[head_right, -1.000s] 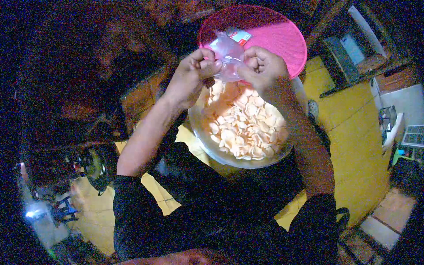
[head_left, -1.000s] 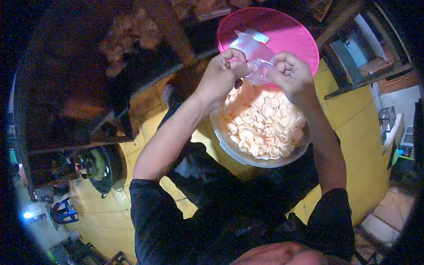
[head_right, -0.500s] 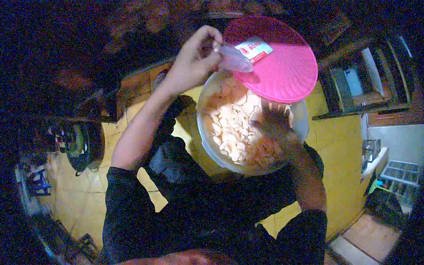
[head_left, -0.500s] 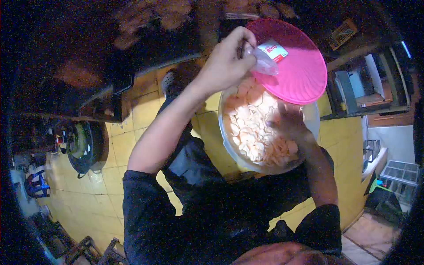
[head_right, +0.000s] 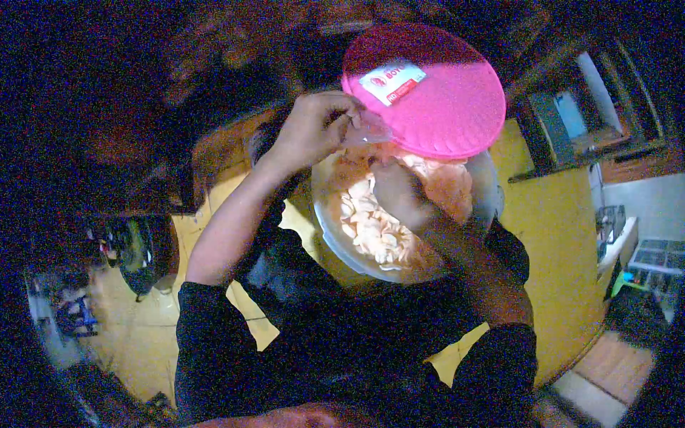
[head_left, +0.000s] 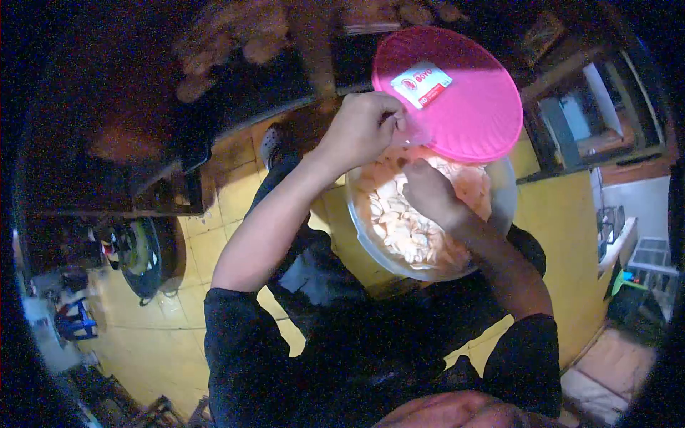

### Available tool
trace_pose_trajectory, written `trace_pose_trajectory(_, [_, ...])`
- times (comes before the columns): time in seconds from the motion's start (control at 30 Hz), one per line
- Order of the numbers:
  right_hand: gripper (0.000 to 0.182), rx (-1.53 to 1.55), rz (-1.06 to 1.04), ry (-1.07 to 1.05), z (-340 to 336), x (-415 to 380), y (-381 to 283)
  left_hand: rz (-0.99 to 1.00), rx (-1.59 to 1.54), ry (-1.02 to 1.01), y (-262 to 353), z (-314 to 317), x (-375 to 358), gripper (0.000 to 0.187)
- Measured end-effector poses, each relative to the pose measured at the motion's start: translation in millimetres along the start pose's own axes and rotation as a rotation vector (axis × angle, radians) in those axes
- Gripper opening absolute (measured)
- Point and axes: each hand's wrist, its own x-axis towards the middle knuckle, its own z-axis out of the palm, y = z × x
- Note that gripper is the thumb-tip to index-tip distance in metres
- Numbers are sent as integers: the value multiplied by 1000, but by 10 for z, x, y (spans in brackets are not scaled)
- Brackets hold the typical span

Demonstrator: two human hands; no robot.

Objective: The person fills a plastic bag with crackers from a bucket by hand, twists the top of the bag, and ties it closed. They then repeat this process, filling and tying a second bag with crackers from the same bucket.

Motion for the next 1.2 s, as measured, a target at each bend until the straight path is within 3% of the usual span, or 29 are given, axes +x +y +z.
trace_pose_trajectory(0.07, [35,256,175,-50,-99,-52,-54,-63,89,26,49,37,20,12])
trace_pose_trajectory(0.13, [34,295,106,33,-124,-133,-22,-98,39,-15,72,84,25,16])
trace_pose_trajectory(0.2, [35,310,117,-175,-249,-162,13,-173,28,-67,17,133,45,19])
trace_pose_trajectory(0.23, [35,315,128,-159,-366,-213,34,-158,34,-76,14,143,42,19])
trace_pose_trajectory(0.33, [32,478,38,10,-700,-417,147,-122,18,-70,61,142,23,22])
trace_pose_trajectory(0.4, [27,908,140,213,-835,-532,279,-225,21,-147,128,121,37,26])
trace_pose_trajectory(0.43, [26,864,1,336,-956,-548,354,-223,23,-149,112,144,26,26])
trace_pose_trajectory(0.47, [26,865,1,342,-1096,-585,369,-220,2,-168,75,182,11,30])
trace_pose_trajectory(0.53, [26,1227,297,147,-1354,-646,367,-212,-16,-193,191,208,17,35])
trace_pose_trajectory(0.57, [29,1320,343,167,-1301,-626,410,-277,-195,-220,276,243,-5,38])
trace_pose_trajectory(0.6, [29,1323,346,174,-1249,-592,441,-342,-375,-246,350,257,-8,42])
trace_pose_trajectory(0.63, [29,1272,299,267,-1194,-557,469,-190,-297,-267,339,264,-12,49])
trace_pose_trajectory(0.7, [29,1223,256,366,-1056,-524,489,-172,-320,-255,417,340,-36,50])
trace_pose_trajectory(0.77, [27,853,155,574,-937,-508,490,-87,-192,-283,502,309,-28,56])
trace_pose_trajectory(0.97, [26,973,183,308,-933,-371,541,44,-154,-252,547,333,-46,52])
trace_pose_trajectory(1.1, [25,959,222,386,-830,-334,505,21,-125,-200,509,384,-40,42])
trace_pose_trajectory(1.17, [20,1716,166,311,-913,-357,442,-87,-227,-158,488,395,-39,38])
trace_pose_trajectory(1.2, [20,1714,162,309,-950,-366,420,-191,-331,-116,471,407,-33,36])
